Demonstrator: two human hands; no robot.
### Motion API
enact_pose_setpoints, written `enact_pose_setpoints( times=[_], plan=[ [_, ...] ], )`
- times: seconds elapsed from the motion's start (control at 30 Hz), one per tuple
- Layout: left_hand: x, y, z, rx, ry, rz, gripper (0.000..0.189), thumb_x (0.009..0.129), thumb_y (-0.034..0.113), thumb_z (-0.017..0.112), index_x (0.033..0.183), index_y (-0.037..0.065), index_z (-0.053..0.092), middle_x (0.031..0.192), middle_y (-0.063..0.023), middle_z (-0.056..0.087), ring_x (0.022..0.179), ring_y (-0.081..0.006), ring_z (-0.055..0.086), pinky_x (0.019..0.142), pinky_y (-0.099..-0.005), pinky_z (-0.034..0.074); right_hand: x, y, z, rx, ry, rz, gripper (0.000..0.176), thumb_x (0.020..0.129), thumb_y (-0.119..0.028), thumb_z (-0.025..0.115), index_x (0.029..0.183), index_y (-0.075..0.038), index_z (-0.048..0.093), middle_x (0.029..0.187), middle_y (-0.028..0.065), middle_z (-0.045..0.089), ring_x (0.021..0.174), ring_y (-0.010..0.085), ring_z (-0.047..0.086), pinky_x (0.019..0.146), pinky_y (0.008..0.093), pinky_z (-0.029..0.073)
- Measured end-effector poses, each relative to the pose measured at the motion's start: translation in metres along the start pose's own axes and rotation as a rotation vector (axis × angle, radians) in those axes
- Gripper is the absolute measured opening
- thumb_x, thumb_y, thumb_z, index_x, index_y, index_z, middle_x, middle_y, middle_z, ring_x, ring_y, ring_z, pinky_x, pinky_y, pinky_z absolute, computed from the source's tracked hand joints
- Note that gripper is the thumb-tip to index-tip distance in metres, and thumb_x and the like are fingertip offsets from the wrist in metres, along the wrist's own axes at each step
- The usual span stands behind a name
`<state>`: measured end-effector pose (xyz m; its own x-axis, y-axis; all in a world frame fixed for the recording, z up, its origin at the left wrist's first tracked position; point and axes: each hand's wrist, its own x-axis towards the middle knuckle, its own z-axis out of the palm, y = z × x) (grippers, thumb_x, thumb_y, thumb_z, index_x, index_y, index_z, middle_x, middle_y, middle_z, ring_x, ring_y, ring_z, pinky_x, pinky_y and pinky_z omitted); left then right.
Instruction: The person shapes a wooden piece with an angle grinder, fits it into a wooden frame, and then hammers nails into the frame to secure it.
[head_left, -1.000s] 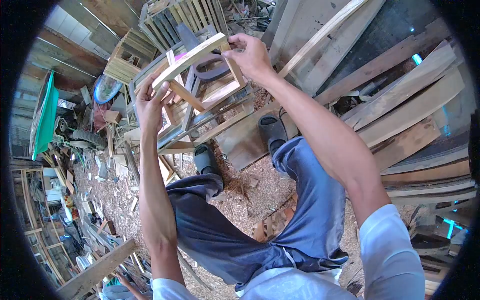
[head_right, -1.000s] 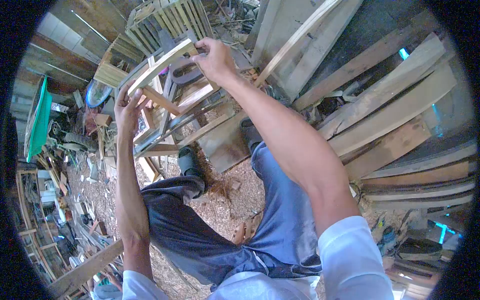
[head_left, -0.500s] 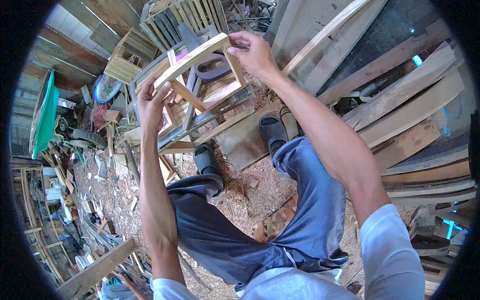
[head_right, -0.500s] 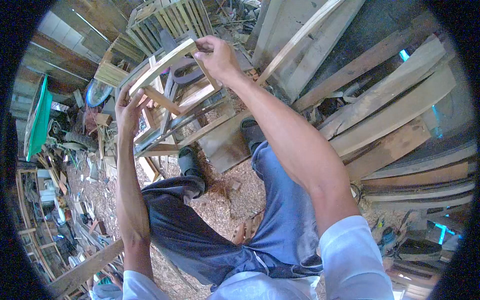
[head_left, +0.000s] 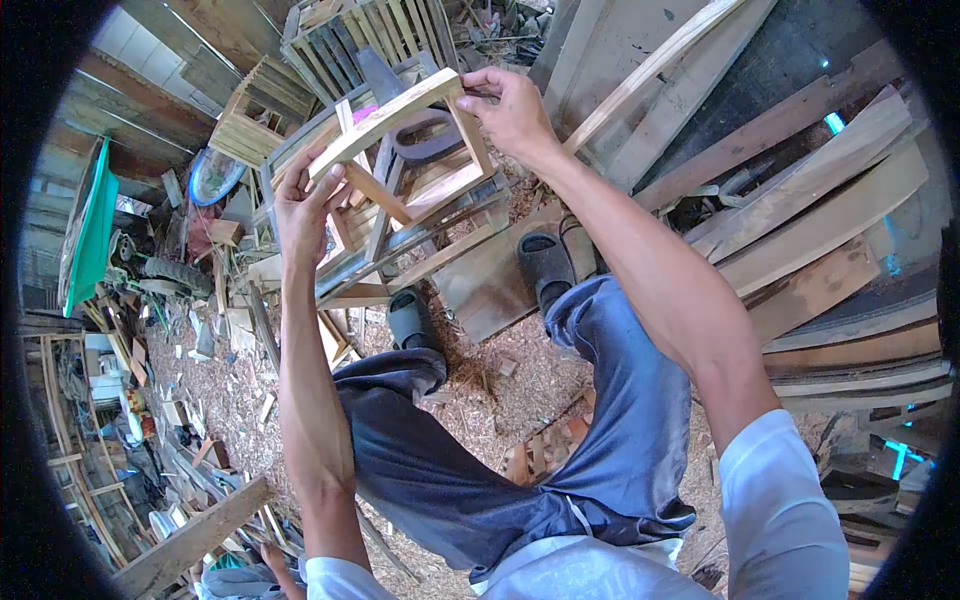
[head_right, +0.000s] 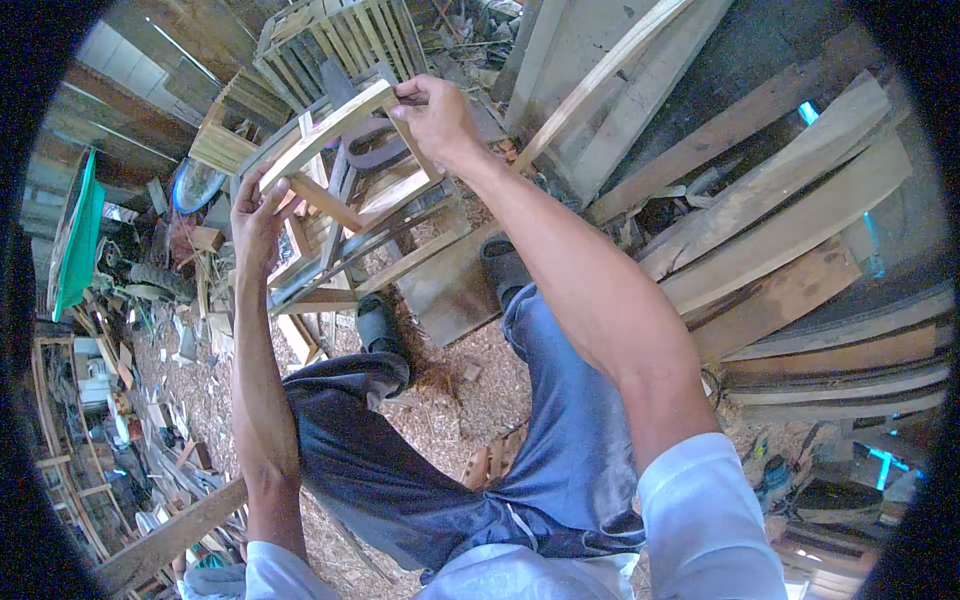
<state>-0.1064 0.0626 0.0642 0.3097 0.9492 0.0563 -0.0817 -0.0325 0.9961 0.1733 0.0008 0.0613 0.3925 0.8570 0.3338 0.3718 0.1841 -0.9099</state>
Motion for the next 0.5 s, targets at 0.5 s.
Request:
enact_pose_setpoints(
  times=[0.5],
  plan=[
    [-0.003,0.001,0.0,0.007,-0.025,0.001,0.04,0.09,0.007,0.068,0.127,0.004,0.055,0.116,-0.0073,0.062,0.104,-0.0176,0.064,0.087,-0.0328,0.059,-0.001,0.006,-0.001,-0.021,-0.034,-0.019,0.033,0.08,-0.009,0.075,0.11,0.0,0.064,0.101,0.0144,0.07,0.092,0.021,0.068,0.082,0.0329,0.052]
  ],
)
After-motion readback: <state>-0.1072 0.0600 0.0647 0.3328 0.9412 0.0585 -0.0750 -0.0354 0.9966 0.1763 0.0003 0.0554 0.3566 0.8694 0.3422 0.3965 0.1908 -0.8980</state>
